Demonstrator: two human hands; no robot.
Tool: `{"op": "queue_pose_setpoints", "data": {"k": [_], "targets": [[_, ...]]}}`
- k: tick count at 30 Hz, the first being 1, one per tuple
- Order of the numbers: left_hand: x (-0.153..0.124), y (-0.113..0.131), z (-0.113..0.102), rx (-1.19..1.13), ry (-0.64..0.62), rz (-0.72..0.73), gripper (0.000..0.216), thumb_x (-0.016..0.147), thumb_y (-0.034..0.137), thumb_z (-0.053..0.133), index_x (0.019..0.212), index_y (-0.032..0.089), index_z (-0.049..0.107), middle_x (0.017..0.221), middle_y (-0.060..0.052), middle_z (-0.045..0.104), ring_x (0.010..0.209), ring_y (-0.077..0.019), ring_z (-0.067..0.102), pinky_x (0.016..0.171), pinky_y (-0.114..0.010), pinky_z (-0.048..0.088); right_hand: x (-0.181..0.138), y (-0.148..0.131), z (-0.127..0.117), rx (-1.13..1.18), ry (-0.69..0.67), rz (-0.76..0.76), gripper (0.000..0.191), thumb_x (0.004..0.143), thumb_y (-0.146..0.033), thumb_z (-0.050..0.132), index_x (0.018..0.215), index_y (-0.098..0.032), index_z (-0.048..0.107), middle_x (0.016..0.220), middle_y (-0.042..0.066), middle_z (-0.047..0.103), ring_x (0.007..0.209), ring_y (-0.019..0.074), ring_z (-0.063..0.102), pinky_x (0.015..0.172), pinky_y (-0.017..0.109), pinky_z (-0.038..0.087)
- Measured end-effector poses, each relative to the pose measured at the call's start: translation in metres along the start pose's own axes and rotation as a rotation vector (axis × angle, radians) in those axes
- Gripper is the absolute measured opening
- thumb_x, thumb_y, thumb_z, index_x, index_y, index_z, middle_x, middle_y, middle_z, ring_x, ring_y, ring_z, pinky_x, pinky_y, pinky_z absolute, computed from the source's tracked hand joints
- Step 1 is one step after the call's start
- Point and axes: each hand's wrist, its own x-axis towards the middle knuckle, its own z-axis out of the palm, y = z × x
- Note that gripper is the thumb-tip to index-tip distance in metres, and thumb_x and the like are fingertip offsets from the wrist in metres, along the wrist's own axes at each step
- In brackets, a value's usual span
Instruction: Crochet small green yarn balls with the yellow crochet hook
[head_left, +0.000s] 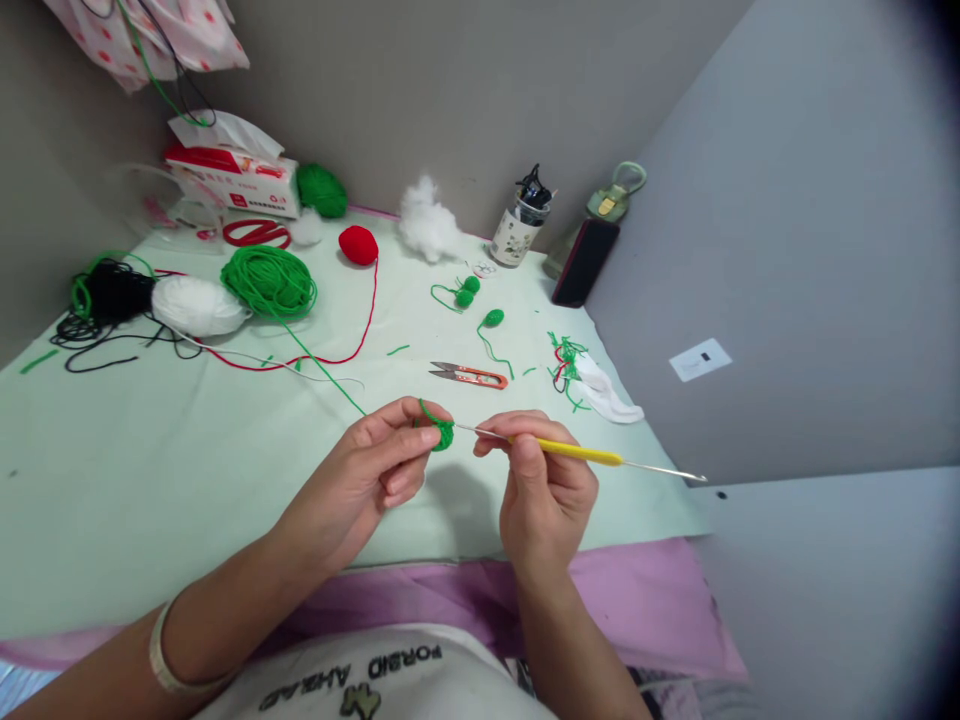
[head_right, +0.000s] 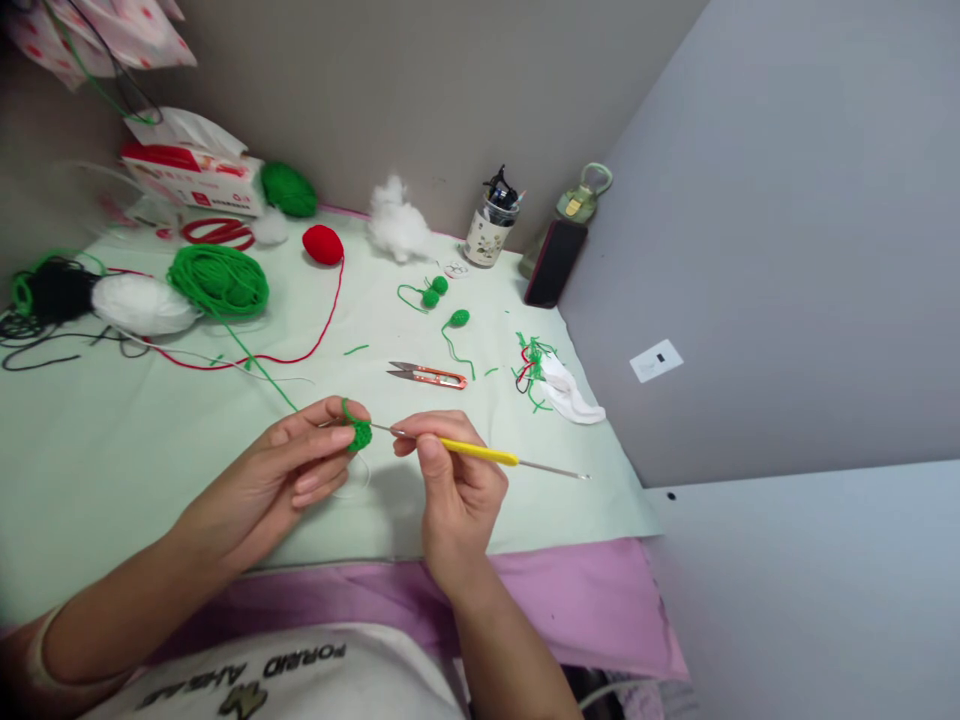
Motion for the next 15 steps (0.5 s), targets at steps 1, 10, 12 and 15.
{"op": "queue_pose_setpoints", "data": {"k": [1, 10, 12, 15], "targets": [[-0.0001, 0.0000, 0.0001, 0.000, 0.002, -0.002, 0.010, 0.086, 0.022, 0.077, 0.093, 0.017, 0.073, 0.054, 0.010, 0.036, 0.046, -0.0038, 0.020, 0.043, -0.016, 0.021, 0.0000, 0.0001, 0.0001, -0.002, -0.003, 0.000, 0.017, 0.100, -0.025, 0.061, 0.096, -0.026, 0.077, 0.086, 0.003, 0.072, 0.075, 0.0167, 0.067, 0.065, 0.034, 0.054], [-0.0016, 0.0007, -0.0007, 0.007, -0.004, -0.007, 0.009, 0.086, 0.022, 0.077, 0.093, 0.017, 0.072, 0.052, 0.010, 0.035, 0.046, -0.0040, 0.019, 0.043, -0.016, 0.021, -0.0003, 0.0015, -0.0010, 0.004, -0.004, 0.000, 0.018, 0.101, -0.024, 0.060, 0.096, -0.025, 0.078, 0.088, 0.003, 0.072, 0.075, 0.0161, 0.067, 0.066, 0.033, 0.054], [-0.0011, 0.0002, -0.0006, 0.010, -0.006, -0.004, 0.009, 0.086, 0.022, 0.077, 0.093, 0.017, 0.072, 0.052, 0.010, 0.035, 0.046, -0.0039, 0.020, 0.043, -0.016, 0.021, -0.0004, 0.0014, -0.0014, 0.003, -0.009, -0.001, 0.018, 0.101, -0.024, 0.060, 0.097, -0.025, 0.078, 0.088, 0.003, 0.072, 0.076, 0.0161, 0.067, 0.066, 0.033, 0.054], [0.0002, -0.0013, -0.0005, 0.008, -0.010, -0.007, 0.008, 0.086, 0.021, 0.076, 0.093, 0.017, 0.072, 0.052, 0.010, 0.036, 0.045, -0.0038, 0.020, 0.043, -0.016, 0.022, -0.0004, 0.0011, -0.0015, 0.002, -0.021, -0.008, 0.018, 0.101, -0.023, 0.060, 0.097, -0.025, 0.078, 0.087, 0.003, 0.072, 0.076, 0.0156, 0.067, 0.066, 0.033, 0.053]]}}
